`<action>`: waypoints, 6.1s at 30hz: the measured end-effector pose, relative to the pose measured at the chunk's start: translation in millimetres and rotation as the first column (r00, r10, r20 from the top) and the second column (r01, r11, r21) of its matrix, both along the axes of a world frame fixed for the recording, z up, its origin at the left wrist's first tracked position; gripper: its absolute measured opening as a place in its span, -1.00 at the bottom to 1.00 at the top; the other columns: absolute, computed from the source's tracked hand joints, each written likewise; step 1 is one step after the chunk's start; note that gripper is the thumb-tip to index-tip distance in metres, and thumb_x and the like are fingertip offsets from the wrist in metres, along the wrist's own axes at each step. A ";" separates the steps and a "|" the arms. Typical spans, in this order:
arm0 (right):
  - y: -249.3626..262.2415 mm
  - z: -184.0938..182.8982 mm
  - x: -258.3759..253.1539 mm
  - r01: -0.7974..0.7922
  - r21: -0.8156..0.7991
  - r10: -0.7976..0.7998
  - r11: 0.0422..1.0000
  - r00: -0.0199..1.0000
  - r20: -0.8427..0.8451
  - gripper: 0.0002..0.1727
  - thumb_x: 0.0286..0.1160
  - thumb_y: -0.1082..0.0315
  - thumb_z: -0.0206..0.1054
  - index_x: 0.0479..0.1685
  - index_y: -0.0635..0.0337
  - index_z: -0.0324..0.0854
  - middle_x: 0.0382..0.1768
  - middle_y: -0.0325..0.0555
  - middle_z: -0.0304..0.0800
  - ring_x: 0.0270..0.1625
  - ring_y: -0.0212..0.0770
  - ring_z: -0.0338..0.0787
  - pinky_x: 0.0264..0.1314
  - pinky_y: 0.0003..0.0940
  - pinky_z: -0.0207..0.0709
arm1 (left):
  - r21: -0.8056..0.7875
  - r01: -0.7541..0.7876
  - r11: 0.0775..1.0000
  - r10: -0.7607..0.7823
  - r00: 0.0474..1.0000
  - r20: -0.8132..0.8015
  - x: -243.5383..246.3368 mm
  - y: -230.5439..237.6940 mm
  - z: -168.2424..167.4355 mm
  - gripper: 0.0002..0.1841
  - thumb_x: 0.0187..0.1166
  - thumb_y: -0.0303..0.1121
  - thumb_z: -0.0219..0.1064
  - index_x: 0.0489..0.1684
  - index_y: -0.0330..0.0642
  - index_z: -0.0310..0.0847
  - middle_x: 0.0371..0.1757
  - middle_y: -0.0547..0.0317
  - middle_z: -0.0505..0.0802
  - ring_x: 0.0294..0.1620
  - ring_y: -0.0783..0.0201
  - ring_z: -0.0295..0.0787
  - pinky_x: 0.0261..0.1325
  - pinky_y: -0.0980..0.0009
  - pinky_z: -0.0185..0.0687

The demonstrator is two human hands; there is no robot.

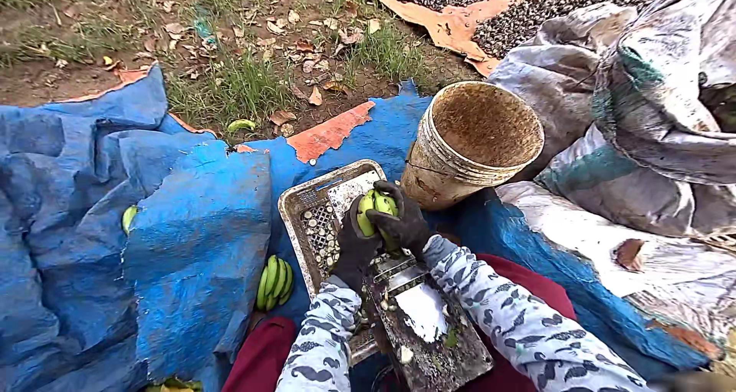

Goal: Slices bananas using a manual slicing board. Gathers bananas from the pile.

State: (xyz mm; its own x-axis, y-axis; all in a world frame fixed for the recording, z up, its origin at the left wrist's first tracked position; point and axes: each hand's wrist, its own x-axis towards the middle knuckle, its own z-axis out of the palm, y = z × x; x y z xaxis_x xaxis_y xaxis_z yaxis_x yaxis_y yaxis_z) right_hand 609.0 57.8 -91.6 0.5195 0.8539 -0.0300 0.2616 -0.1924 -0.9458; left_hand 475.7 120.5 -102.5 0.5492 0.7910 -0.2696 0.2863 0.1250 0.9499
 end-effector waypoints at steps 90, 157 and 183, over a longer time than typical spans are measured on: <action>-58.9 42.5 -23.3 -0.085 -0.432 0.231 0.898 0.926 0.299 0.08 0.03 -0.11 0.73 0.73 -0.04 0.37 0.63 0.08 0.46 0.58 0.11 0.54 0.55 0.24 0.45 | 0.436 0.463 0.771 -0.307 0.872 -0.382 -86.1 -71.9 5.1 0.02 0.27 0.14 0.56 0.70 -0.37 0.32 0.70 -0.25 0.46 0.83 -0.26 0.08 0.84 -0.26 -0.50; -99.8 57.9 -93.8 -0.281 -0.415 0.500 0.865 0.546 0.673 -0.46 0.18 -0.02 0.57 0.21 -0.05 0.80 0.38 0.03 0.76 0.47 0.15 0.69 0.28 0.20 0.65 | -0.249 -0.228 0.941 0.182 0.963 -0.198 -131.7 -126.4 -45.8 -0.46 0.92 -0.16 -0.17 0.65 -0.38 0.35 0.59 -0.25 0.57 0.63 0.01 0.45 0.69 0.14 0.26; -28.3 28.4 -97.7 -0.245 -0.438 0.500 0.865 0.484 0.718 -0.48 0.18 0.00 0.59 0.15 0.02 0.83 0.25 0.05 0.82 0.33 0.22 0.76 0.08 0.25 0.68 | -0.153 -0.181 0.971 0.140 0.960 -0.244 -131.9 -117.4 -52.4 -0.44 0.92 -0.19 -0.22 0.74 -0.40 0.21 0.63 -0.31 0.52 0.68 -0.05 0.41 0.73 0.09 0.23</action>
State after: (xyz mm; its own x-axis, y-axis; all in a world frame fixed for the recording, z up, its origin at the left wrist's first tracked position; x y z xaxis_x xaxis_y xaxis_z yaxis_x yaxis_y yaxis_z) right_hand 511.3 29.5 -63.2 0.0676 0.9976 -0.0169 0.9684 -0.0697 -0.2393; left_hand 343.8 3.0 -154.9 0.3259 0.7937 -0.5136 0.4571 0.3433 0.8205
